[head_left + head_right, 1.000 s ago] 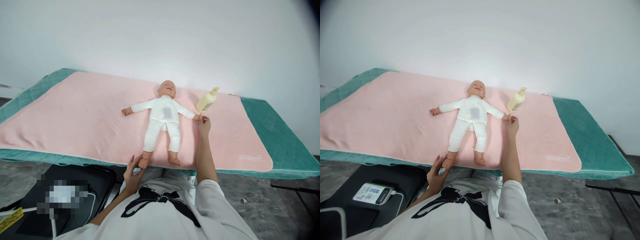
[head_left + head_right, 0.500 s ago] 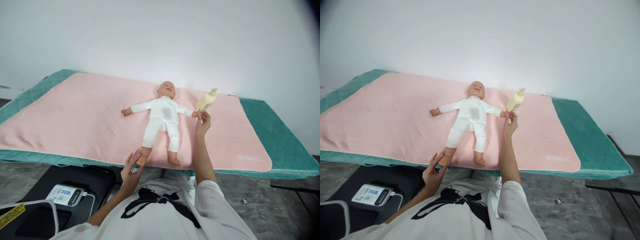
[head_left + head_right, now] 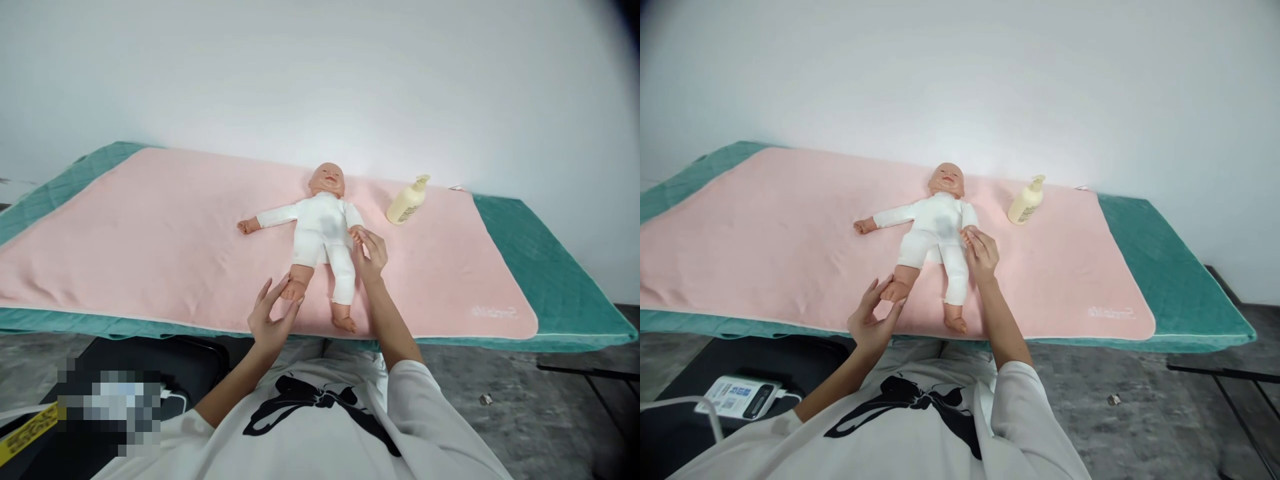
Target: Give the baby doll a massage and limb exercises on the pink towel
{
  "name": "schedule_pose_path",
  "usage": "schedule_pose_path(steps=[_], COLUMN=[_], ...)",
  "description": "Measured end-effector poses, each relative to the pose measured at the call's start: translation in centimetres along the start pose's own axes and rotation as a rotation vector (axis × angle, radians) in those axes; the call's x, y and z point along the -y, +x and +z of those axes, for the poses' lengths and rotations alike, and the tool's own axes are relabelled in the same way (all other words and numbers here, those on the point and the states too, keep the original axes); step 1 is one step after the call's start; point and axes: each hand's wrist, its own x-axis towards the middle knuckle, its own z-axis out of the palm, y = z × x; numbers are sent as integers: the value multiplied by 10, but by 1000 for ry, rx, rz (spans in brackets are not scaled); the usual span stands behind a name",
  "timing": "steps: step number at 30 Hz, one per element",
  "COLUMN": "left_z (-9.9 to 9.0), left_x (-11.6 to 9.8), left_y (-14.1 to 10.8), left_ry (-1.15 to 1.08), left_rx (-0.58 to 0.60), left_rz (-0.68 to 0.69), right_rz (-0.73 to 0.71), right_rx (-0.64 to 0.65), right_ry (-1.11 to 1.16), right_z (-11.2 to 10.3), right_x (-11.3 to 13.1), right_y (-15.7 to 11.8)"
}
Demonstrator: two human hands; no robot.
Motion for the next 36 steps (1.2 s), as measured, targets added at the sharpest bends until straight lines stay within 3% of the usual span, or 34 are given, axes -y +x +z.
schedule_pose_path(steps=[7, 13, 21, 26, 30, 33, 36], left_z=[16, 23, 23, 17, 13, 10, 8], left_x=[-10, -7, -8, -6, -3, 1, 3], left_y=[34, 51, 49, 46, 44, 40, 36], left_ry=[0, 2, -19, -28, -49, -81, -97], left_rx=[19, 45, 54, 48, 44, 51, 52], left_rz=[-34, -6, -12, -25, -27, -5, 16], right_rz=[-188, -183, -135, -130, -35, 88, 307], right_rx=[134, 278, 338, 240, 63, -83, -187], right_ry=[-11, 26, 49, 102, 61, 72, 139], right_z=[3, 5, 9, 8, 2, -6, -14], right_x=[9, 6, 3, -1, -3, -5, -9], right_y=[1, 0, -3, -4, -1, 5, 12])
